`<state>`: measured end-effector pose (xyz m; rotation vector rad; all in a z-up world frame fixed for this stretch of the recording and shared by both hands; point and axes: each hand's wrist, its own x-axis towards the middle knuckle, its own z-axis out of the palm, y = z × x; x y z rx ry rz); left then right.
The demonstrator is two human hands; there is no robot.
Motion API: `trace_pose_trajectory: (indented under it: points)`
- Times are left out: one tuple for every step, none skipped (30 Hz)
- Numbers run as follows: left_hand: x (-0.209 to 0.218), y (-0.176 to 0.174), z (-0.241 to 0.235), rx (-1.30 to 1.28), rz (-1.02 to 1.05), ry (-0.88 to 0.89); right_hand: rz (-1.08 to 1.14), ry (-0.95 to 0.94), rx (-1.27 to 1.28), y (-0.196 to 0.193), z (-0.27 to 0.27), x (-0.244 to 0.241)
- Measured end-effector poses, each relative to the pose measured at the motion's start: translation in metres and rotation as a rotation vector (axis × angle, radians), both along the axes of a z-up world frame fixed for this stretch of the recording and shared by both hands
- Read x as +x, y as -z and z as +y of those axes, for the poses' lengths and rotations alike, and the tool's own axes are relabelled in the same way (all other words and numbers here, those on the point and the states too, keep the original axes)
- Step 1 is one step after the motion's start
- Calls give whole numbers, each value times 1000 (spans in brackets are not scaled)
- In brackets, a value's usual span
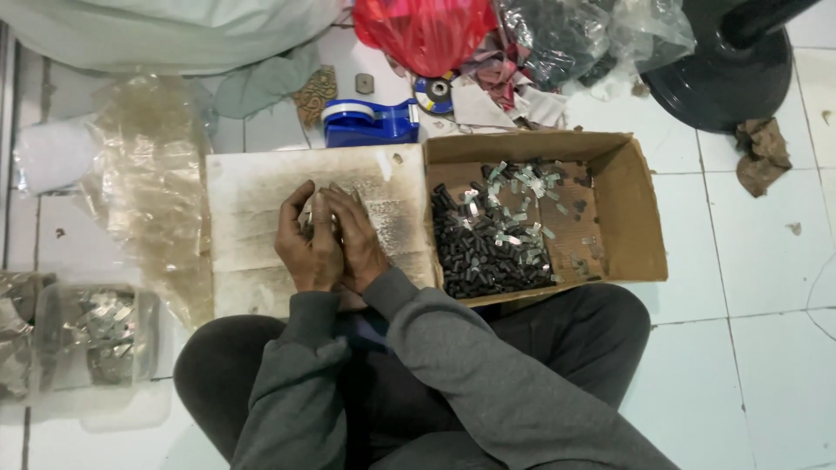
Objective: The person sits on the floor and sorts small electronic components from a cardboard box onto a white board. They pick up handfuls of mixed parts, separate the lighter-colored components, and place them on the board while leaving the darker parts in the box.
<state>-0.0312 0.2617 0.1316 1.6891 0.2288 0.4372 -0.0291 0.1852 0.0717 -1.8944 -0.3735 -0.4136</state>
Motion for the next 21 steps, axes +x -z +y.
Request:
trace_pose_trajectory:
  points:
    - [-1,-3,-9,0,2,8,2,8,0,-6,-13,-1]
    - [-1,-6,-19,-1,-36,28,17,31,55,-11,-26,0]
    - [-1,-9,-28,-3,-74,49,32,54,110,-16,-38,1]
    - [-3,-14,-44,-5,-68,52,37,58,108,-18,-66,7]
    - [-5,-19,-60,11,-94,131,53,110,88,-19,-93,13]
    - [-9,-24,-76,27,-120,208,68,160,68,-19,-121,18]
    - [-9,-20,-92,25,-116,209,73,161,67,-22,-159,22]
    - [-9,-17,-109,10,-109,316,89,145,-53,-25,-195,26]
    - [-9,-14,-125,-6,-102,423,106,128,-172,-27,-233,30]
    - [-7,6,-141,-6,-102,424,106,129,-171,-19,-261,29]
    - [-5,26,-157,111,-57,516,227,90,-392,-11,-290,29]
    - [-3,45,-174,228,-9,609,351,50,-613,-3,-320,28]
    - [-1,58,-186,228,-6,613,356,52,-613,16,-342,20]
    - [1,71,-199,353,138,684,434,0,-732,35,-363,13]
    - [3,84,-212,477,283,751,512,-54,-852,55,-385,7]
    - [4,97,-223,476,286,752,515,-55,-852,52,-385,6]
    - [5,111,-235,560,326,790,578,-80,-842,49,-385,5]
    - [0,125,-244,644,373,828,646,-110,-828,48,-384,-1]
    - [-2,124,-247,644,384,830,654,-116,-825,61,-383,2]
    - [0,121,-251,688,349,820,684,-117,-919,73,-384,8]
    - [3,118,-255,732,314,810,714,-118,-1013,84,-386,14]
